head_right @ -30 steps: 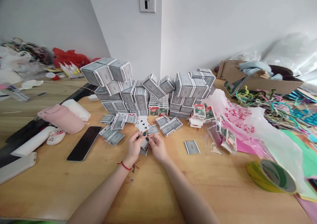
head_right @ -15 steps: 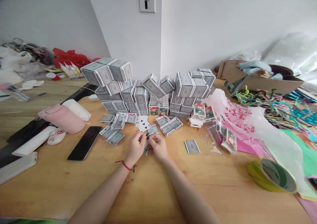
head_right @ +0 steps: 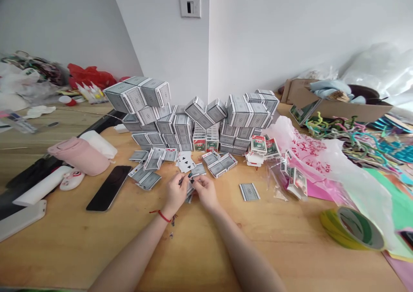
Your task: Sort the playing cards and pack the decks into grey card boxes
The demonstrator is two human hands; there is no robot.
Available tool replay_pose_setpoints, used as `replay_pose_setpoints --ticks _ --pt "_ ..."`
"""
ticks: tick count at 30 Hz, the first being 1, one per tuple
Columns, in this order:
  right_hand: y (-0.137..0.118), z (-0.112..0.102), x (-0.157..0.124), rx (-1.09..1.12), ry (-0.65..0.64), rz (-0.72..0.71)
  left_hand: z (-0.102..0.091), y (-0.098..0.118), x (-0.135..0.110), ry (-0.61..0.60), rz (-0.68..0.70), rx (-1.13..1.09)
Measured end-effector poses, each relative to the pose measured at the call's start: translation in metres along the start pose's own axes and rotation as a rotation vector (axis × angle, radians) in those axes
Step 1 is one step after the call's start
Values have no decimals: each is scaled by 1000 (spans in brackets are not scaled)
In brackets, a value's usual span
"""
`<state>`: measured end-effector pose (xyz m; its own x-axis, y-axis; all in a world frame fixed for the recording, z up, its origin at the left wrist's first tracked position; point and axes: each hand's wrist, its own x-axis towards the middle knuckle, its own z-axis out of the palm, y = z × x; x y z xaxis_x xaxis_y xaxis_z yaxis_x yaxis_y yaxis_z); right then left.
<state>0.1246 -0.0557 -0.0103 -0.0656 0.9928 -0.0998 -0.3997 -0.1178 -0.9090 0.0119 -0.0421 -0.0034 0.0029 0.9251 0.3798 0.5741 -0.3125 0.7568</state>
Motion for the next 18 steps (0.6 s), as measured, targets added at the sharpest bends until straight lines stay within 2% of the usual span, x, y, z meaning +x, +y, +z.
replay_pose_setpoints --ticks 7,12,15,18 --pt "-8 4 -3 29 -47 69 0 -4 1 -1 -161 -184" --pt "-10 3 -3 32 -113 86 1 -6 6 -47 -271 -315" --pt "-5 0 0 -37 -94 15 -1 -4 8 -54 -237 -312" --pt "-2 -5 3 -197 -3 -114 -5 0 8 -87 -59 -233"
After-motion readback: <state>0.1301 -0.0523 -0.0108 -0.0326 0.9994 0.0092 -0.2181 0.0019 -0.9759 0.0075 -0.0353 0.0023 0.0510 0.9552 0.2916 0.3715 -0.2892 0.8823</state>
